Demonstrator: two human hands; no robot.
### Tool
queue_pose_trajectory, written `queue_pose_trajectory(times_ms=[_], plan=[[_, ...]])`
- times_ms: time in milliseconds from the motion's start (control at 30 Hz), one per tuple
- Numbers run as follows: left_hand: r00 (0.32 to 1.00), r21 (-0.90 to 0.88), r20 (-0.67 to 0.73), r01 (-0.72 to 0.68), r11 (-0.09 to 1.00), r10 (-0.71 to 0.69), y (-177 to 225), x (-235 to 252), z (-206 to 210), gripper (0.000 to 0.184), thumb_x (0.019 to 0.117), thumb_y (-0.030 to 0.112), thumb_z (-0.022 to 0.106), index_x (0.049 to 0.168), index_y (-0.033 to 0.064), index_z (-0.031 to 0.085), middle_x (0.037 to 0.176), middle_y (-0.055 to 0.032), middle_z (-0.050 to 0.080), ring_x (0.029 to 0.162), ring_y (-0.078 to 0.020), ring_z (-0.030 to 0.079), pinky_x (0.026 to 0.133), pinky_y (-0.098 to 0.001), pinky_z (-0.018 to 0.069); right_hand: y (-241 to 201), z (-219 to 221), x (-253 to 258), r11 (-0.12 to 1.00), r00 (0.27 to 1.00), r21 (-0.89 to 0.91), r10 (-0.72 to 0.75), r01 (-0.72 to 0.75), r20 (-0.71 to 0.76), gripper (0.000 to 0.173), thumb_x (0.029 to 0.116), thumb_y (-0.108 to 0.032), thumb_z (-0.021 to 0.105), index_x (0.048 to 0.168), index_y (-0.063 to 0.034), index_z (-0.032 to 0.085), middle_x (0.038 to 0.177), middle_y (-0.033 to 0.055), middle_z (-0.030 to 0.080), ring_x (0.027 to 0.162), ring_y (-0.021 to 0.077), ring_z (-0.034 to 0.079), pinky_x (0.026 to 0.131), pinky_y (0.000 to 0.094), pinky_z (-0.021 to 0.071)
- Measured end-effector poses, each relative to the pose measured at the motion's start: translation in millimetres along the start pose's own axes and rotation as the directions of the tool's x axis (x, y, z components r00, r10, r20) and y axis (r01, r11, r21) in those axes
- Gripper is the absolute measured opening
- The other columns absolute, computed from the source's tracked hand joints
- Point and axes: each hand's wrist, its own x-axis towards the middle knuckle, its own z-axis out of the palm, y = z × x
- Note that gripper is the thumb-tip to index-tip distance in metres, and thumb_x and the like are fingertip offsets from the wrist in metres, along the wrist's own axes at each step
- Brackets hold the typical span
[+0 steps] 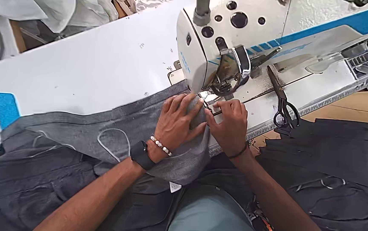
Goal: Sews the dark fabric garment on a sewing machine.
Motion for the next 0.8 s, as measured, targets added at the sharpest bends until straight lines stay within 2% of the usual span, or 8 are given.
queue_pose_trajectory(times_ms=[100, 167, 200, 267, 333, 433, 533, 800], plan=[[1.0, 0.001, -0.017, 0.022, 1.0, -0.022, 0.1, -6.6, 2.1, 0.067, 0.093, 0.066, 0.054, 0.145, 0.024, 0.06, 0.152, -0.0032, 0.053, 0.142, -0.0266, 0.044, 0.117, -0.0484, 0.0315, -23.6, -6.7, 21.5, 0.999, 0.991, 0.017, 0.04, -0.042, 0.13, 0.022, 0.0867, -0.028, 0.067, 0.076, -0.0092, 0.068, 0.092, 0.0131, 0.065, 0.094, 0.0339, 0.063, 0.076, 0.0491, 0.052], [0.999, -0.026, -0.038, -0.033, 0.999, 0.032, -8.1, -7.8, -0.4, 0.055, 0.0981, 0.054, 0.054, 0.141, 0.0214, 0.064, 0.151, -0.0018, 0.055, 0.142, -0.0254, 0.045, 0.117, -0.0474, 0.0338, -35.5, -13.1, 25.2, 0.995, 0.978, 0.068, 0.062, -0.077, 0.199, 0.021, 0.0834, -0.028, 0.072, 0.075, -0.0089, 0.068, 0.097, 0.0124, 0.067, 0.096, 0.0316, 0.064, 0.077, 0.0485, 0.0528], [0.998, -0.035, -0.034, -0.057, 0.998, 0.055, -11.7, -7.7, -1.5, 0.049, 0.1016, 0.047, 0.051, 0.141, 0.0216, 0.064, 0.152, -0.001, 0.054, 0.143, -0.0247, 0.045, 0.118, -0.0469, 0.0338, -37.3, -15.6, 18.6, 0.983, 0.975, 0.134, 0.094, -0.123, 0.202, 0.021, 0.0839, -0.029, 0.073, 0.08, -0.0089, 0.069, 0.1, 0.0098, 0.07, 0.092, 0.0271, 0.066, 0.073, 0.0457, 0.0546], [0.998, -0.042, -0.015, -0.062, 0.997, 0.062, -11.8, -7.4, -2.5, 0.044, 0.1055, 0.042, 0.046, 0.142, 0.0234, 0.064, 0.153, 0.0, 0.054, 0.144, -0.0232, 0.044, 0.118, -0.0466, 0.0332, -36.0, -19.1, -7.9, 0.913, 0.949, 0.307, 0.194, -0.268, 0.249, 0.036, 0.0921, -0.031, 0.069, 0.118, -0.0058, 0.066, 0.101, 0.0078, 0.07, 0.081, 0.0217, 0.069, 0.067, 0.0434, 0.0578], [0.998, -0.032, -0.039, -0.053, 0.998, 0.051, -9.6, -4.5, -1.4, 0.042, 0.1056, 0.04, 0.048, 0.139, 0.0234, 0.066, 0.151, -0.0006, 0.056, 0.142, -0.0229, 0.046, 0.117, -0.0456, 0.0338, -33.9, -16.4, -31.8, 0.818, 0.914, 0.429, 0.266, -0.382, 0.306, 0.055, 0.0971, -0.036, 0.064, 0.142, -0.0077, 0.051, 0.081, 0.0037, 0.068, 0.066, 0.016, 0.065, 0.06, 0.0377, 0.0561], [0.998, -0.003, -0.038, -0.045, 0.999, 0.045, -7.3, -5.1, -2.1, 0.04, 0.1055, 0.039, 0.048, 0.138, 0.0246, 0.067, 0.148, -0.0005, 0.058, 0.14, -0.0231, 0.047, 0.115, -0.0447, 0.0351, -35.9, -19.1, -53.6, 0.734, 0.897, 0.525, 0.286, -0.431, 0.335, 0.041, 0.1012, -0.031, 0.058, 0.136, -0.0105, 0.063, 0.082, -0.0005, 0.071, 0.068, 0.007, 0.065, 0.062, 0.0284, 0.0553], [0.998, 0.029, -0.042, -0.034, 0.999, 0.035, -7.2, -4.1, -0.6, 0.039, 0.1056, 0.041, 0.048, 0.136, 0.0263, 0.068, 0.148, 0.0002, 0.058, 0.141, -0.0239, 0.046, 0.116, -0.0454, 0.0332, -30.8, -22.3, -53.7, 0.765, 0.933, 0.537, 0.256, -0.357, 0.255, 0.036, 0.1025, -0.025, 0.055, 0.132, -0.0098, 0.069, 0.075, -0.0032, 0.067, 0.058, 0.0028, 0.056, 0.053, 0.0227, 0.0477], [0.997, 0.103, -0.066, -0.039, 0.994, 0.046, -3.2, -4.4, -2.1, 0.036, 0.104, 0.04, 0.051, 0.13, 0.0263, 0.072, 0.142, -0.0001, 0.061, 0.136, -0.0254, 0.047, 0.113, -0.0472, 0.0309, -25.9, -18.2, -38.7, 0.826, 0.919, 0.42, 0.277, -0.376, 0.28, 0.037, 0.0986, -0.029, 0.058, 0.131, -0.0171, 0.072, 0.07, -0.0028, 0.066, 0.056, 0.0077, 0.056, 0.053, 0.03, 0.0478]])
